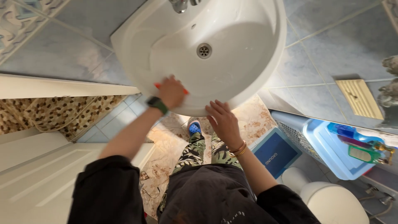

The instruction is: Cleaning a bathroom sink with a sponge and spray, and organizing soap bottles.

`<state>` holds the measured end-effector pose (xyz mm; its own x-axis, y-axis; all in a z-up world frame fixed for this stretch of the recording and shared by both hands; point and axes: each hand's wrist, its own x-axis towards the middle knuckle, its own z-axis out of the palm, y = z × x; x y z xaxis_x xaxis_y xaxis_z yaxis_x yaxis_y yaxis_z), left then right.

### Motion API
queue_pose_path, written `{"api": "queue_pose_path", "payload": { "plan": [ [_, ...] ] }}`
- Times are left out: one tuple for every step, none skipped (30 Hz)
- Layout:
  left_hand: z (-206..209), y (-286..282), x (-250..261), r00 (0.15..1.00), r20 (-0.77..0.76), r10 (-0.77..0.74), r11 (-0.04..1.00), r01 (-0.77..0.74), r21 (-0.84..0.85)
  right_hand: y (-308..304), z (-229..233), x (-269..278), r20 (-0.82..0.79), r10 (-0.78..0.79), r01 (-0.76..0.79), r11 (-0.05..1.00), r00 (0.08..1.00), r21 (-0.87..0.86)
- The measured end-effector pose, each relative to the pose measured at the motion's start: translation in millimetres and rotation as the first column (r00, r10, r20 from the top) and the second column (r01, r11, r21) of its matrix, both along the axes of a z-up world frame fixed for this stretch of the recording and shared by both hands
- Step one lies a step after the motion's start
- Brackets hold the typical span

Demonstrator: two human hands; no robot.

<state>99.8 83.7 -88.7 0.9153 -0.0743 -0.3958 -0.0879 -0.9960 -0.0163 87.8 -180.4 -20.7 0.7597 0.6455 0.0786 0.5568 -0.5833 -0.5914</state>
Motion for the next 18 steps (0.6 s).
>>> {"api": "queue_pose_path", "payload": {
  "plan": [
    [-22, -30, 8, 1.0, 0.002, -0.004, 1.0, 0.004, -0.005, -8, 8, -6, 0.002, -0.004, 0.004, 1.0, 1.0, -0.005],
    [-44, -58, 22, 1.0, 0.003, -0.006, 0.989, 0.006, -0.145, -14, 15, -6, 0.005, -0.049, 0.049, 0.997, 0.999, 0.052],
    [-65, -86, 37, 1.0, 0.003, -0.009, 0.959, 0.01, -0.283, -19, 22, -7, 0.006, -0.094, 0.092, 0.99, 0.996, 0.109],
    [-86, -114, 63, 1.0, 0.005, -0.014, 0.957, 0.015, -0.29, -30, 24, -9, 0.009, -0.099, 0.097, 0.99, 0.995, 0.102],
    [-106, -142, 89, 0.981, 0.089, 0.173, 0.77, -0.078, -0.633, -40, 26, -12, 0.009, -0.16, 0.158, 0.979, 0.987, 0.129],
    [-127, -170, 113, 0.924, 0.088, 0.373, 0.456, -0.1, -0.884, -50, 27, -15, 0.005, -0.22, 0.216, 0.964, 0.976, 0.157],
    [-118, -179, 124, 0.925, 0.085, 0.37, 0.451, -0.099, -0.887, -59, 21, -10, 0.006, -0.223, 0.22, 0.964, 0.975, 0.151],
    [-109, -186, 136, 0.92, -0.003, 0.393, 0.341, -0.149, -0.928, -67, 14, -4, 0.009, -0.259, 0.255, 0.956, 0.966, 0.144],
    [-99, -193, 148, 0.909, -0.093, 0.406, 0.227, -0.199, -0.953, -75, 8, 1, 0.013, -0.294, 0.289, 0.947, 0.956, 0.137],
    [-100, -165, 134, 0.908, -0.109, 0.405, 0.219, -0.212, -0.953, -81, 12, 5, 0.002, -0.294, 0.291, 0.948, 0.956, 0.125],
    [-101, -136, 119, 0.956, -0.026, 0.292, 0.541, -0.187, -0.82, -88, 16, 9, 0.005, -0.306, 0.303, 0.946, 0.952, 0.119],
    [-101, -103, 113, 0.988, 0.032, 0.148, 0.801, -0.101, -0.591, -91, 18, 19, 0.02, -0.317, 0.312, 0.942, 0.948, 0.125],
    [-99, -69, 98, 0.988, 0.032, 0.149, 0.8, -0.101, -0.592, -94, 22, 31, 0.021, -0.316, 0.311, 0.942, 0.948, 0.123],
    [-96, -31, 84, 0.976, -0.073, 0.206, 0.905, -0.218, -0.365, -96, 27, 43, 0.036, -0.323, 0.315, 0.938, 0.946, 0.144],
    [-93, 6, 70, 0.945, -0.159, 0.284, 0.947, -0.303, -0.106, -97, 31, 55, 0.052, -0.331, 0.319, 0.933, 0.942, 0.164],
    [-89, -2, 67, 0.944, -0.162, 0.287, 0.946, -0.306, -0.108, -101, 35, 58, 0.05, -0.328, 0.316, 0.935, 0.943, 0.161],
    [-86, -9, 63, 0.954, -0.169, 0.247, 0.968, -0.252, -0.004, -106, 39, 62, 0.057, -0.338, 0.326, 0.931, 0.939, 0.163],
    [-82, -16, 67, 0.963, -0.169, 0.21, 0.976, -0.195, 0.099, -109, 43, 71, 0.075, -0.347, 0.331, 0.928, 0.935, 0.17]
  ]
}}
